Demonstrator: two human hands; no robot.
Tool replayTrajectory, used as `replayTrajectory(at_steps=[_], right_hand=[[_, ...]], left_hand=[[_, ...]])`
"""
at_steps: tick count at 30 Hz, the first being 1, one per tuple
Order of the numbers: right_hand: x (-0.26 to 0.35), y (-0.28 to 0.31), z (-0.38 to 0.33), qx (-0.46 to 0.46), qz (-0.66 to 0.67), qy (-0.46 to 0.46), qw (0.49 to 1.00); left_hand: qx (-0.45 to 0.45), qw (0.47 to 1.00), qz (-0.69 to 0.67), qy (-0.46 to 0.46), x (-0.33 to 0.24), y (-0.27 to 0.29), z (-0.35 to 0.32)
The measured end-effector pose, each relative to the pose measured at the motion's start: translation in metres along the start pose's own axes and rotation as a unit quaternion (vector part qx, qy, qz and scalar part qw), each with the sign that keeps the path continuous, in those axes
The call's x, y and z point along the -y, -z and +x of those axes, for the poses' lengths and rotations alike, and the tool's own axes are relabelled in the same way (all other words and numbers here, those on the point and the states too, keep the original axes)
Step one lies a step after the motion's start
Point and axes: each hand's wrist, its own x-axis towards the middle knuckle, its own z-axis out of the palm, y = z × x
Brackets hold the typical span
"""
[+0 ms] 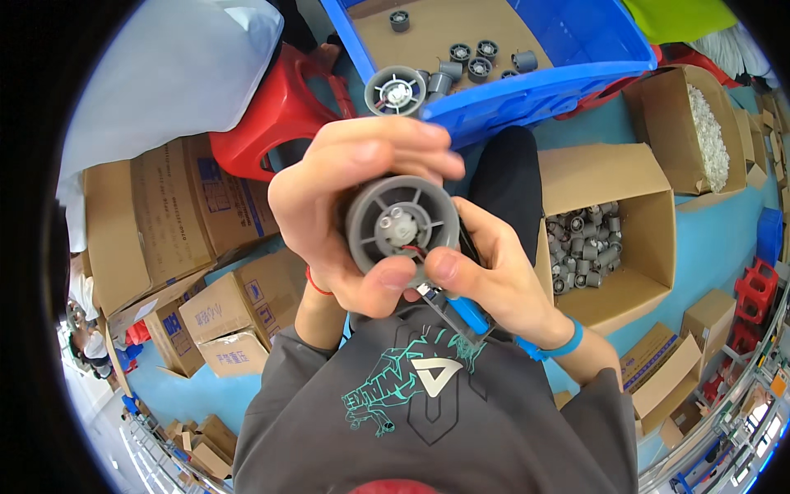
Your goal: Assembling and testing small electronic cooling fans using a manual assembly jig.
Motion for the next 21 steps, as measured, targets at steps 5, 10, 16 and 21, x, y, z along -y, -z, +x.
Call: replayTrajectory(at_steps=[5, 10, 16, 21], right_hand=[[0.010, 0.026, -0.029, -0.346, -0.349, 0.177, 0.853], [0.068, 0.060, -0.097, -0.010, 0.087, 0.673, 0.734], [0.096, 0.046, -0.091, 0.016, -0.038, 0.683, 0.729], [0.101, 0.084, -0.120, -0.049, -0.112, 0.740, 0.661]], left_hand=[[-0.179, 0.960, 0.107, 0.188, -0.012, 0.009, -0.028], [-0.277, 0.877, 0.089, 0.384, -0.007, 0.011, -0.082], [-0.284, 0.803, 0.155, 0.501, 0.003, 0.017, -0.137], [-0.177, 0.739, 0.395, 0.516, 0.032, 0.024, -0.185]])
